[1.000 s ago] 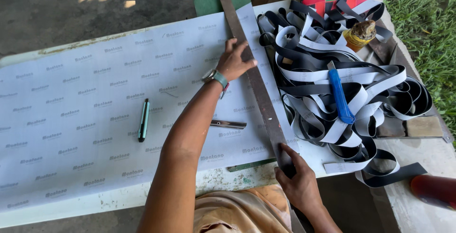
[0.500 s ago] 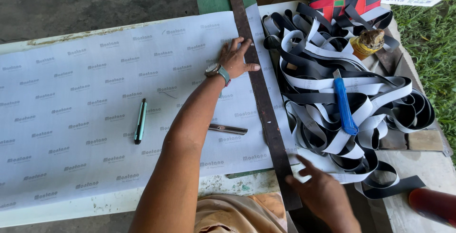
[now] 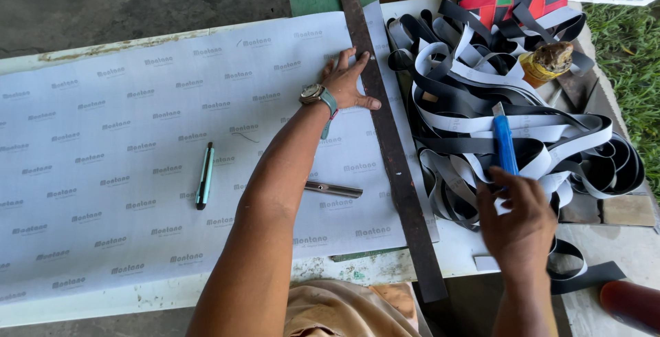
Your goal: The person uses a metal ruler and a utility knife to cut a large sheet of white foam into strips. They repeatedly align the ruler, score the foam, and remove the cut strips, which accumulate on the right side of the work surface.
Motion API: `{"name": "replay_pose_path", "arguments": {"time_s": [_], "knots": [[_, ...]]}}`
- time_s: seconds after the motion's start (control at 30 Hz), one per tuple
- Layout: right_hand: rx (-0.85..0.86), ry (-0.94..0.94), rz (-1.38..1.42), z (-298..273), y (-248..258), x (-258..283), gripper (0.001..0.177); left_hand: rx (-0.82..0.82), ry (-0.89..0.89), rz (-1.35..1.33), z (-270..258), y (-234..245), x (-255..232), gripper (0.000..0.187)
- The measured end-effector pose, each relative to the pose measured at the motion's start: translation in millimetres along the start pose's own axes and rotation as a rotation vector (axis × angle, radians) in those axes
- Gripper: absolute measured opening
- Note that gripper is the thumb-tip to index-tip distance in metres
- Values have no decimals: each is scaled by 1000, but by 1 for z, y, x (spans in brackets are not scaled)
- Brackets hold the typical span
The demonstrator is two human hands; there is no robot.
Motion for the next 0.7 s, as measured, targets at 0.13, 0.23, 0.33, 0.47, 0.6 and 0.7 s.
{"name": "replay_pose_path", "arguments": {"time_s": [0.13, 0.23, 0.33, 0.47, 0.6, 0.7], "knots": [[-52, 7, -37, 15, 6, -8, 30, 62, 62, 66, 10, 8, -9, 141], [-35, 8, 0, 11, 6, -8, 28, 109, 104, 103, 12, 16, -10, 141], [-6, -4, 40, -3, 8, -9, 26, 137, 100, 123, 16, 18, -13, 142], [37, -31, 112, -28, 7, -6, 23, 165, 121, 135, 20, 20, -14, 144], [95, -4, 158, -51, 7, -3, 19, 189, 142, 139, 20, 20, -14, 142], [210, -59, 160, -68, 7, -2, 21, 191, 119, 153, 20, 20, -17, 141]]}}
Point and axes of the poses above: each hand's wrist, its own z-axis towards the middle knuckle, its own y-axis out of the back of the hand, x = y × z, the point moved 2 cm from there along z, towards the middle knuckle, and after that the axes turned 9 degrees about -x, right-handed, at the moved point
